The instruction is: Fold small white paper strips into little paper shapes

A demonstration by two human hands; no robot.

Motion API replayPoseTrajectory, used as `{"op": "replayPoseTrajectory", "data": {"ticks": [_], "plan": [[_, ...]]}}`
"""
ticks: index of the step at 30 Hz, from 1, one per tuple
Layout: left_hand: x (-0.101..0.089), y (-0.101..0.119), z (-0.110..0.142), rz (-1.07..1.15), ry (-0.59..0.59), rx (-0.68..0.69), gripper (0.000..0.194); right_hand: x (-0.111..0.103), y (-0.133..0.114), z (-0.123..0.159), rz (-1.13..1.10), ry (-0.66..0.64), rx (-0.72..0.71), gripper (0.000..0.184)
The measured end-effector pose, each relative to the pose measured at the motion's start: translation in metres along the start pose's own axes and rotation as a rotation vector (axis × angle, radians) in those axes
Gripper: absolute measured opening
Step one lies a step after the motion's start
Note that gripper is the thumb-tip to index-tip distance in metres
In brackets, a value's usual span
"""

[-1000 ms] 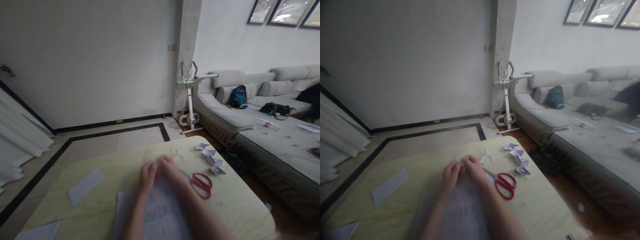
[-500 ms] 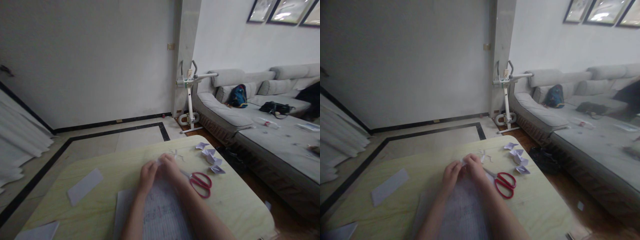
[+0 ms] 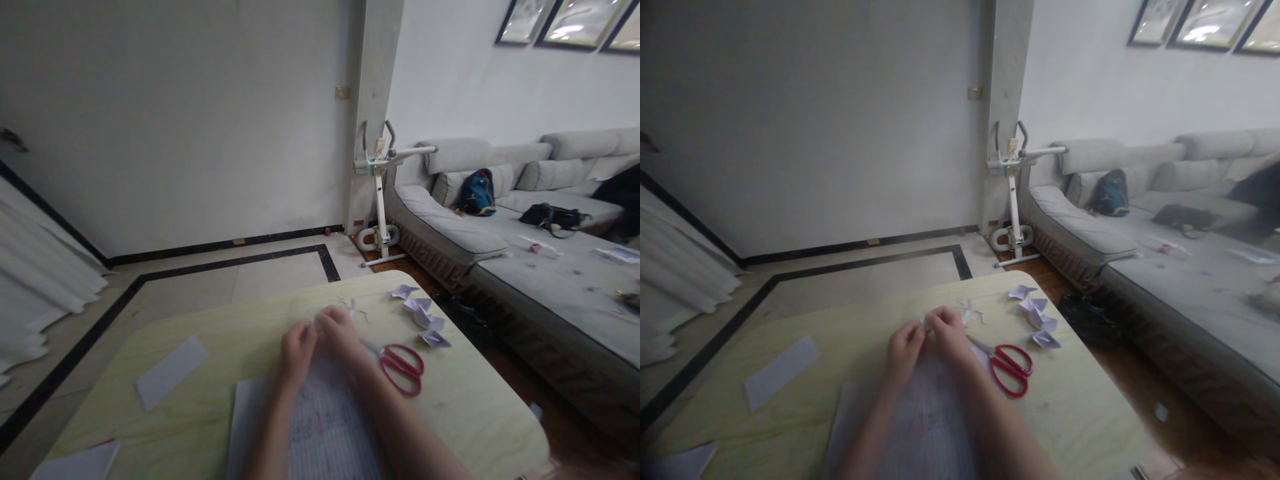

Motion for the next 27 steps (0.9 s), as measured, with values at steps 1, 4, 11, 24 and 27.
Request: {"op": "replayPoseTrajectory", "data": {"ticks": [1, 4, 11, 24, 27], "plan": [[0.0, 0.001, 0.0, 0.013, 0.003, -0.006, 0.025, -0.001, 0.001, -0.001, -0.014, 0.001, 0.015, 0.01], [0.002, 0.004, 0.001, 0.057, -0.004, -0.025, 0.023, -0.001, 0.005, -0.002, -0.085, -0.03, 0.066, 0.01], [0.006, 0.003, 0.001, 0.093, -0.079, -0.058, 0.027, 0.001, 0.01, -0.004, -0.199, -0.068, 0.08, 0.011], [0.015, 0.002, 0.004, 0.215, -0.162, -0.129, 0.03, 0.01, 0.011, 0.003, -0.48, -0.183, 0.268, 0.009], [0.011, 0.003, 0.003, 0.182, -0.09, -0.098, 0.027, 0.009, 0.007, 0.004, -0.434, -0.168, 0.229, 0.01]]}}
Point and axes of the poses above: each hand's wrist, its own z-axis away from the middle knuckle, its own x-axis out of the palm, y = z × x, the point moved 6 cm from there along -z, towards the middle knuckle, and after that the axes turned 13 degrees about x, right-handed, at the moved point
